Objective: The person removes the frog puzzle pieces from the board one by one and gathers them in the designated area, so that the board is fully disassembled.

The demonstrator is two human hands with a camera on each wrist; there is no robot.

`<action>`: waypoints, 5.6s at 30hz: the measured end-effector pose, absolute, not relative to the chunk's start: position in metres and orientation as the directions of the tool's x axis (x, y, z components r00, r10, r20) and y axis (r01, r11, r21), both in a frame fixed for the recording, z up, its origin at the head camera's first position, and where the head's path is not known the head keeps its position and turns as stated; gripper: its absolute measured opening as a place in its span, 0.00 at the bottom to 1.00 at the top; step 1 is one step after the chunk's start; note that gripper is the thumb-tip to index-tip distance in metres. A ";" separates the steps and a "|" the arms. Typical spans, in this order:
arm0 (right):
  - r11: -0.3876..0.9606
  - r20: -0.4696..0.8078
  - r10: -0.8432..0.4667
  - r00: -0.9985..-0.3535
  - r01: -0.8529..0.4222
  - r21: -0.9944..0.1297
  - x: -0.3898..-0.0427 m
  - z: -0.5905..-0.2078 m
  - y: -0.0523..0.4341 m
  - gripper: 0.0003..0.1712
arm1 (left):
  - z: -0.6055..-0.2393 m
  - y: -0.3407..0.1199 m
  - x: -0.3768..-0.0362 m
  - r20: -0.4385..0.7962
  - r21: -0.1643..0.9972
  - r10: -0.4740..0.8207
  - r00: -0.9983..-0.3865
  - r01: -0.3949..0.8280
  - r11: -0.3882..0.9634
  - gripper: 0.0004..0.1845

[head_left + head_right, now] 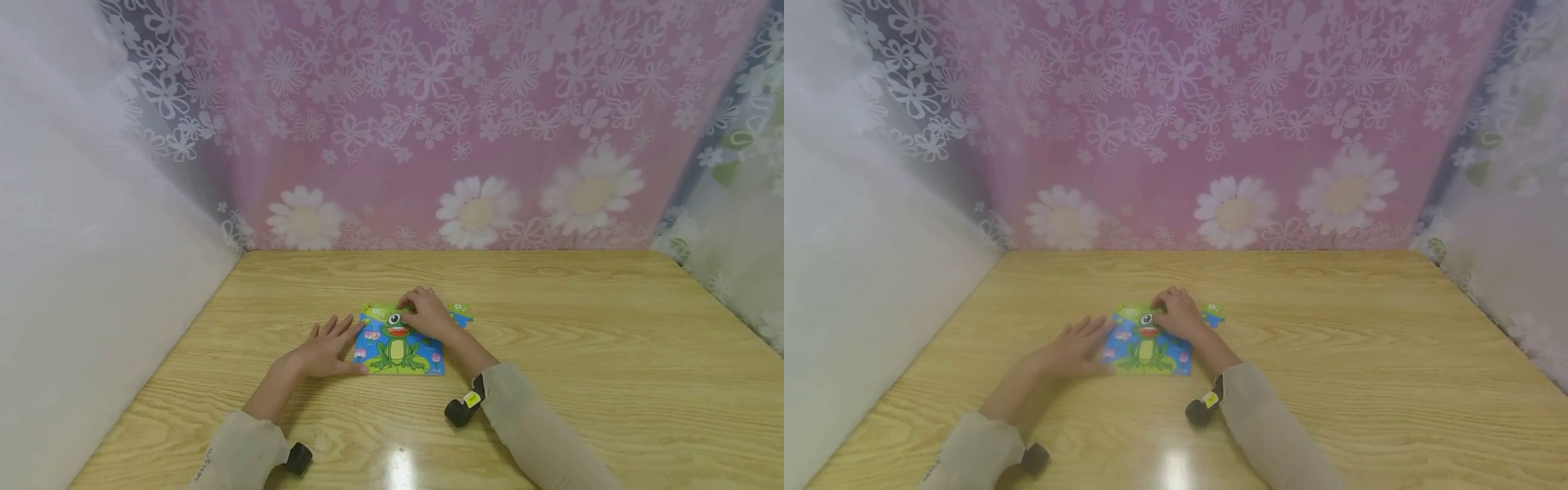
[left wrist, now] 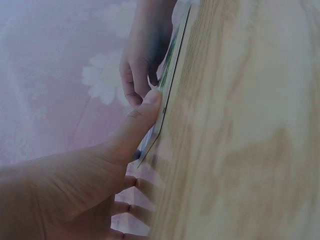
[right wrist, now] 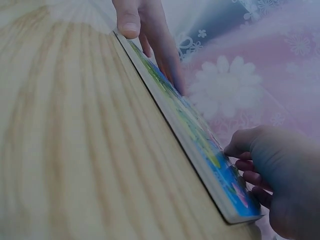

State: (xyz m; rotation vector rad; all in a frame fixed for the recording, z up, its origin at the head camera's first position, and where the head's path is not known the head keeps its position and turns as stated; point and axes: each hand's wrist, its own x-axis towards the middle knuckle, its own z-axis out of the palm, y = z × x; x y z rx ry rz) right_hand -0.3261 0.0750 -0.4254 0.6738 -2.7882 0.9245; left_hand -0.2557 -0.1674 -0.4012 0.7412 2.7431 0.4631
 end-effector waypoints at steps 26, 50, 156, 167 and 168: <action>0.547 0.155 -0.534 -0.831 -0.479 -0.686 -0.330 -0.423 0.092 0.25 | -0.397 -0.166 -0.253 -0.175 0.369 0.524 -0.833 0.438 0.820 0.48; 0.542 0.179 -0.621 -0.763 -0.583 -0.606 -0.329 -0.415 0.093 0.24 | -0.397 -0.166 -0.254 -0.172 0.363 0.520 -0.836 0.437 0.823 0.49; 0.589 0.232 -0.460 -0.857 -0.490 -0.642 -0.315 -0.423 0.265 0.21 | -0.404 -0.169 -0.256 -0.151 0.372 0.541 -0.827 0.459 0.806 0.49; 0.565 0.223 -0.450 -0.865 -0.469 -0.679 -0.316 -0.427 0.266 0.21 | -0.406 -0.170 -0.257 -0.165 0.373 0.537 -0.827 0.451 0.810 0.50; 0.564 0.222 -0.450 -0.865 -0.468 -0.680 -0.316 -0.427 0.266 0.21 | -0.406 -0.170 -0.257 -0.165 0.373 0.536 -0.828 0.451 0.811 0.50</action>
